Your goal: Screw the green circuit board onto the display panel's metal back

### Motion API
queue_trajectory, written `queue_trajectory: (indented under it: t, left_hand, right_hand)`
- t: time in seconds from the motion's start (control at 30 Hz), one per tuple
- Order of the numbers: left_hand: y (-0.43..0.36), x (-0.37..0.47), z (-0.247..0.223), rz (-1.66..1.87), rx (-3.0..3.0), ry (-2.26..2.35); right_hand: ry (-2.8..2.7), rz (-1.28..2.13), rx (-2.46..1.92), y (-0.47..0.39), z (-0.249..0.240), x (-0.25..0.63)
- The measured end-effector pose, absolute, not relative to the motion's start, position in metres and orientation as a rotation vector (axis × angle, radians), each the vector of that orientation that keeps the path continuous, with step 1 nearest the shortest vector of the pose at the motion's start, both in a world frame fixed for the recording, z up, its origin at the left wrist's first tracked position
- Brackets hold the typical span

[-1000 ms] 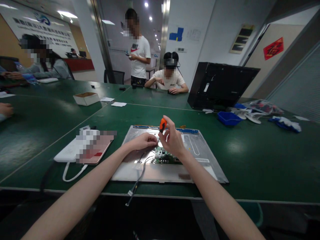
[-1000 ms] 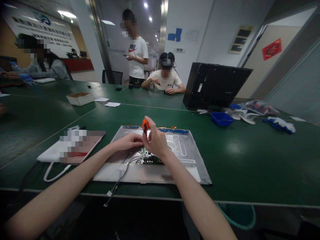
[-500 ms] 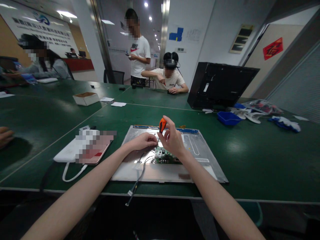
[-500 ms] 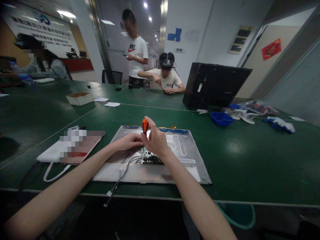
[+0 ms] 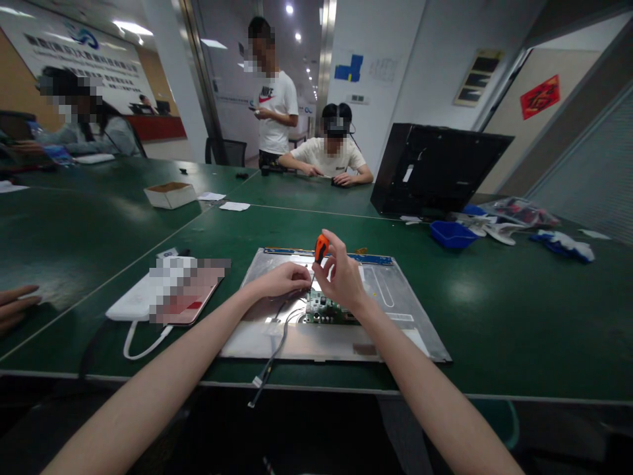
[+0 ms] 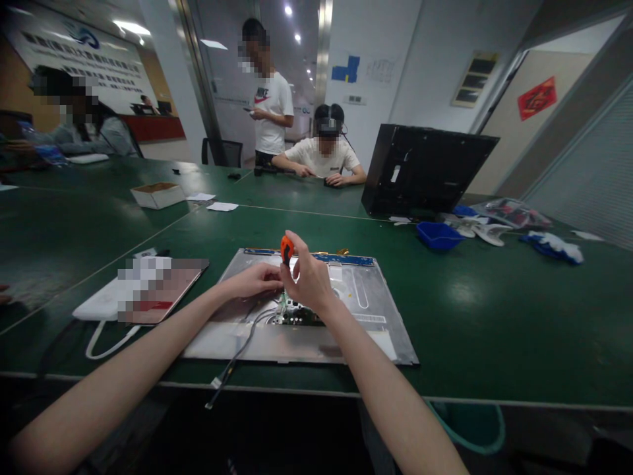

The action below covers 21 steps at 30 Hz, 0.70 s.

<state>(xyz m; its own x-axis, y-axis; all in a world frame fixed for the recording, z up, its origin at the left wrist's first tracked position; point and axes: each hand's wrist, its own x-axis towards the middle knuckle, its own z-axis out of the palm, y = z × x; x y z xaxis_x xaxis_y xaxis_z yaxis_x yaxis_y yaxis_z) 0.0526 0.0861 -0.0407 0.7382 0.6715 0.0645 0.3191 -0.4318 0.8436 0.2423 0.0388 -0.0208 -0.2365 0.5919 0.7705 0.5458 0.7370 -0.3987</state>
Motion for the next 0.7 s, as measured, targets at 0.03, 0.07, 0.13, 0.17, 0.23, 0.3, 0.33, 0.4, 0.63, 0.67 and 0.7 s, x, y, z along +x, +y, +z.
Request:
queue_trajectory:
  t: [0.03, 0.07, 0.13, 0.17, 0.23, 0.3, 0.33, 0.4, 0.63, 0.67, 0.7]
  left_hand:
    - [0.0857, 0.0528, -0.0401, 0.499, 2.048, 0.748]
    - [0.0854, 0.0529, -0.0396, 0.505, 2.054, 0.747]
    - [0.0853, 0.0527, -0.0395, 0.525, 2.061, 0.744]
    - [0.0854, 0.0525, -0.0397, 0.536, 2.061, 0.745]
    - [0.086, 0.0521, -0.0406, 0.547, 2.054, 0.751]
    - [0.0868, 0.0519, -0.0418, 0.548, 2.044, 0.759]
    - [0.0872, 0.0518, -0.0425, 0.546, 2.034, 0.761]
    - [0.0878, 0.0519, -0.0436, 0.547, 2.01, 0.763]
    - [0.0897, 0.0524, -0.0455, 0.558, 2.008, 0.755]
    - [0.0902, 0.0523, -0.0458, 0.564, 2.022, 0.752]
    - [0.0905, 0.0523, -0.046, 0.568, 2.037, 0.75]
  right_hand:
    - [-1.901, 0.06, -0.875, 0.0387, -0.0204, 0.2422]
    - [-1.899, 0.064, -0.877, 0.0388, -0.0201, 0.242]
    - [-1.897, 0.068, -0.875, 0.0389, -0.0198, 0.2416]
    - [-1.895, 0.069, -0.874, 0.039, -0.0198, 0.2414]
    - [-1.892, 0.071, -0.879, 0.0388, -0.0197, 0.241]
    - [-1.889, 0.066, -0.889, 0.0384, -0.0195, 0.2406]
    - [-1.886, 0.062, -0.892, 0.0382, -0.0195, 0.2405]
    - [-1.883, 0.055, -0.889, 0.0379, -0.0196, 0.2403]
    - [-1.862, 0.044, -0.897, 0.0397, -0.0221, 0.2401]
    - [-1.861, 0.038, -0.904, 0.0399, -0.0222, 0.2401]
    - [-1.861, 0.032, -0.909, 0.0399, -0.0221, 0.24]
